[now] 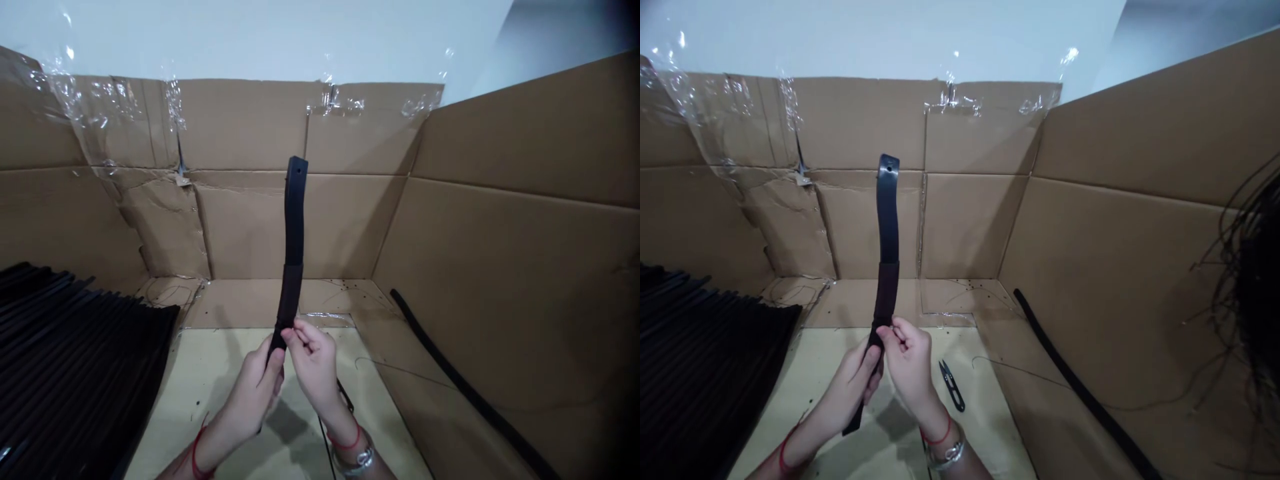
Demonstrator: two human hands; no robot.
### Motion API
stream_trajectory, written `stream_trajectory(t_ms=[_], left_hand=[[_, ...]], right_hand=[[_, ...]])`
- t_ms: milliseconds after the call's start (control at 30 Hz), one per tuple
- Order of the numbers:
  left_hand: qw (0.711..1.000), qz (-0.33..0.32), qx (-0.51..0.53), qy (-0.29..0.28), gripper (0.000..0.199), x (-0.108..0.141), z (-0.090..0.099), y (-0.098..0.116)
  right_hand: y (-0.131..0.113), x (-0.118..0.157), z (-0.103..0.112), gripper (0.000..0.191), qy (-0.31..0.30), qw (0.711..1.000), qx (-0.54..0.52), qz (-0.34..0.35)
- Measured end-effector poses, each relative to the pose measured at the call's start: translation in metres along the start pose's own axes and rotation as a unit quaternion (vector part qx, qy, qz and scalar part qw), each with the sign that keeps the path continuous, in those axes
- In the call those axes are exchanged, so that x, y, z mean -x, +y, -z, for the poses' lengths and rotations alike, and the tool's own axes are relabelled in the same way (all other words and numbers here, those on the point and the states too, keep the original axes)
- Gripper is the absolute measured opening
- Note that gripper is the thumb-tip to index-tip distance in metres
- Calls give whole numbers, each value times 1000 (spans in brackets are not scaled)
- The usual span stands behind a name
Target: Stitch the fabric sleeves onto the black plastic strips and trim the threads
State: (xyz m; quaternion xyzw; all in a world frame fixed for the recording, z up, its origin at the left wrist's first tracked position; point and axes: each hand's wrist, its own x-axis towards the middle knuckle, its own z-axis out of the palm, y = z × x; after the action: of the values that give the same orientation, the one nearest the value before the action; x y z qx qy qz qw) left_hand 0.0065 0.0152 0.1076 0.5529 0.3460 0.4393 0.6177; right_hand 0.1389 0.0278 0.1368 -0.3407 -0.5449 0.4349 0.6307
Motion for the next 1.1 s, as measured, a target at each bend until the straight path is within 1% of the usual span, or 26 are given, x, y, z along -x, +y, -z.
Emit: stream_trajectory(t_ms=[33,67,133,167,233,267,300,333,367,400,433,467,500,533,600,633,700,733,767,833,867,900,967,1033,1067,1100], left_hand=[[1000,9,6,-13,49,-1,3,0],[994,53,33,-89,51,-2,7,1],[952,144,84,-258,57,-4,15,5],[955,133,82,-251,58,-5,18,7],[992,34,4,-121,53,-6,19,10],[998,-14,-37,-47,50,-5,17,11],[997,-37,-63,-2,48,-3,15,10],[998,-29,-63,6,49,-1,12,9],[999,1,-39,-22,52,0,9,8],[997,36,-1,-73,56,2,7,6],[990,59,32,-121,60,3,5,5],[987,59,46,-139,62,4,3,4],[992,35,37,-118,62,4,2,4],[997,-5,11,-72,59,3,2,5],[998,-58,-33,13,51,3,2,7],[998,-46,-30,9,50,4,3,9],[997,30,14,-69,57,4,6,12],[993,56,28,-99,59,3,7,13],[993,62,27,-99,60,2,8,13],[1000,-8,-15,-3,55,-1,9,12],[998,-34,-30,42,54,-3,8,11],[996,-36,-26,72,55,-4,8,9],[998,58,31,14,57,-3,6,7],[985,131,94,-62,60,1,3,5],[982,127,112,-79,61,4,1,6],[986,97,110,-77,62,7,-1,6]], right_hand=[[-1,0,0,41,-31,999,-5,-11],[-3,1,0,42,-71,997,-12,-24],[-6,2,0,43,-106,994,-14,-30],[-7,2,1,45,-89,996,-5,-18],[-7,2,1,47,-36,999,6,12],[-6,2,2,47,-36,999,-4,9],[-4,2,2,47,-61,998,-22,-9],[-3,1,3,47,-99,993,-44,-38],[-1,1,3,49,-134,986,-67,-67],[0,1,2,51,-152,981,-83,-88],[1,1,2,52,-147,981,-85,-95],[1,1,1,51,-120,986,-76,-88],[1,1,0,50,-85,992,-62,-75],[1,1,-1,49,-59,995,-52,-63],[-2,1,-1,49,-68,994,-48,-64],[-3,2,-1,48,-96,992,-48,-71],[-5,3,0,45,-121,991,-28,-57],[-5,3,0,45,-103,994,-6,-37],[-4,3,-1,46,-72,997,13,-17],[-1,3,-3,47,-19,1000,20,4],[1,2,-4,45,-24,1000,5,-5],[2,1,-5,44,-50,998,-18,-22],[3,1,-4,46,-128,988,-59,-58],[0,3,-3,49,-157,982,-68,-76],[-3,5,-2,49,-140,985,-63,-75],[-6,8,-2,48,-108,990,-54,-69]])
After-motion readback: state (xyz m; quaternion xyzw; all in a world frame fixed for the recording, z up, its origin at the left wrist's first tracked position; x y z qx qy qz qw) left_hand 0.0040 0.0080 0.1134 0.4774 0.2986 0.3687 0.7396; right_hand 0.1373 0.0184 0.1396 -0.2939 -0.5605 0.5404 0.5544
